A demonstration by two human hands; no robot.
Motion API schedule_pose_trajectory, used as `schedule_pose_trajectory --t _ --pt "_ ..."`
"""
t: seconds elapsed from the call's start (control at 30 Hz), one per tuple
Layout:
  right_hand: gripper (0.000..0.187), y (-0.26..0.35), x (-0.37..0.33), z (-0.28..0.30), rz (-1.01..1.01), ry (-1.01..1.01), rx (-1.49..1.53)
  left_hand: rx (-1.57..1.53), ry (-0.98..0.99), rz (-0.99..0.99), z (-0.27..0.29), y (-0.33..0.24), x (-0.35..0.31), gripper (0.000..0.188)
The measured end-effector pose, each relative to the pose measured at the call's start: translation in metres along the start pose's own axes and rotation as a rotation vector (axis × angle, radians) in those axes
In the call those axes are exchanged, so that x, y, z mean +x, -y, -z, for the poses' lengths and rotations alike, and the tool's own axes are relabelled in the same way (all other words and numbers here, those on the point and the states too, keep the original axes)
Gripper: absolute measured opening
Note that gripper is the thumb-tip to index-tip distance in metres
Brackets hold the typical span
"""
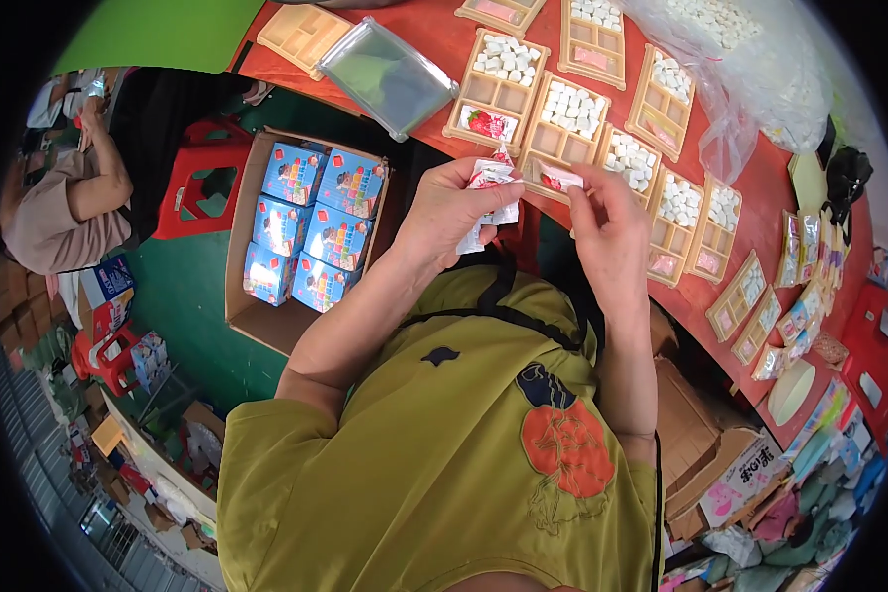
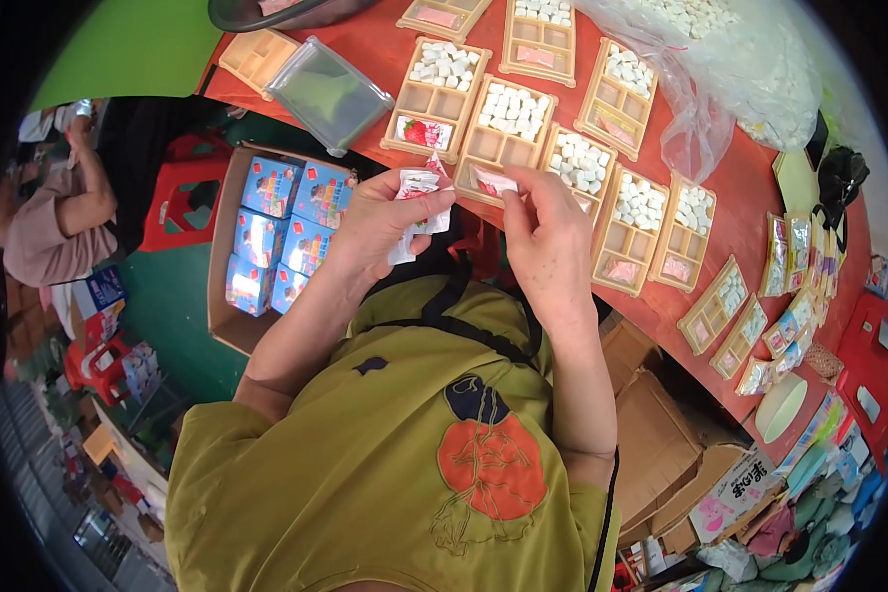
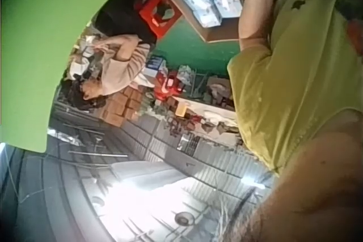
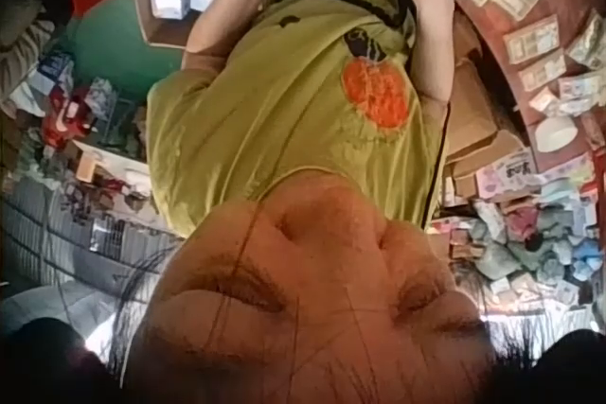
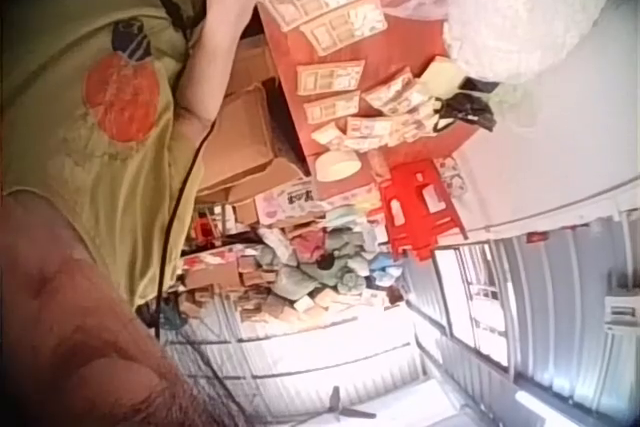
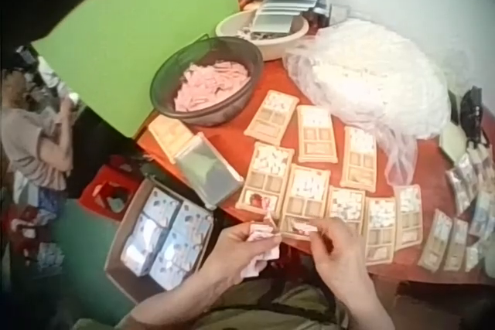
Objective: Packaging small white toy blocks into compartmentalized trays, applying labels, and sealing them in bags.
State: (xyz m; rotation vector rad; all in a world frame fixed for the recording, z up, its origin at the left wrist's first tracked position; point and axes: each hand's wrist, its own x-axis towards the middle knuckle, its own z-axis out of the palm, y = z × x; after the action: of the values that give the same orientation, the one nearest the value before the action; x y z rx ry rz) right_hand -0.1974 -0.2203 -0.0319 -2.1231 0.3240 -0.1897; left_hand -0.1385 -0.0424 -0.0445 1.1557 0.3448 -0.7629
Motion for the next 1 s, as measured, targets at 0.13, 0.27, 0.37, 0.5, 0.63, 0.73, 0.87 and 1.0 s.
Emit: schedule_pose_trajectory --t 0.13,0.27,0.37,0.5,0.63,0.73,0.87,1.0 --pt "0.011 0.000 -0.002 0.004 0.284 -0.016 -0.064 0.005 -0.016 -0.004 -0.001 -0.001 -0.002 0.015" --pt "0.015 -0.009 0.000 0.006 0.434 -0.027 -0.135 -0.006 0.007 0.013 0.000 0.000 -0.001 0.015" --pt "0.021 -0.014 0.004 0.009 0.615 -0.046 -0.303 -0.012 -0.001 0.015 0.000 0.000 -0.004 0.014" --pt "0.026 -0.013 0.003 0.009 0.603 0.003 -0.431 -0.019 -0.025 0.045 -0.001 -0.003 -0.008 0.014" --pt "0.027 -0.003 0.002 0.012 0.568 0.035 -0.487 -0.021 -0.004 0.075 -0.001 -0.004 -0.008 0.015" --pt "0.024 0.011 0.000 0.010 0.452 0.055 -0.229 -0.009 0.027 0.099 -0.004 -0.006 -0.010 0.015" --pt "0.020 0.030 0.002 0.011 0.362 0.187 0.040 0.080 0.147 0.048 -0.008 -0.002 -0.011 0.014" --pt "0.013 0.023 0.001 0.011 0.492 0.114 -0.106 0.208 0.171 0.023 -0.018 -0.001 -0.011 0.013"
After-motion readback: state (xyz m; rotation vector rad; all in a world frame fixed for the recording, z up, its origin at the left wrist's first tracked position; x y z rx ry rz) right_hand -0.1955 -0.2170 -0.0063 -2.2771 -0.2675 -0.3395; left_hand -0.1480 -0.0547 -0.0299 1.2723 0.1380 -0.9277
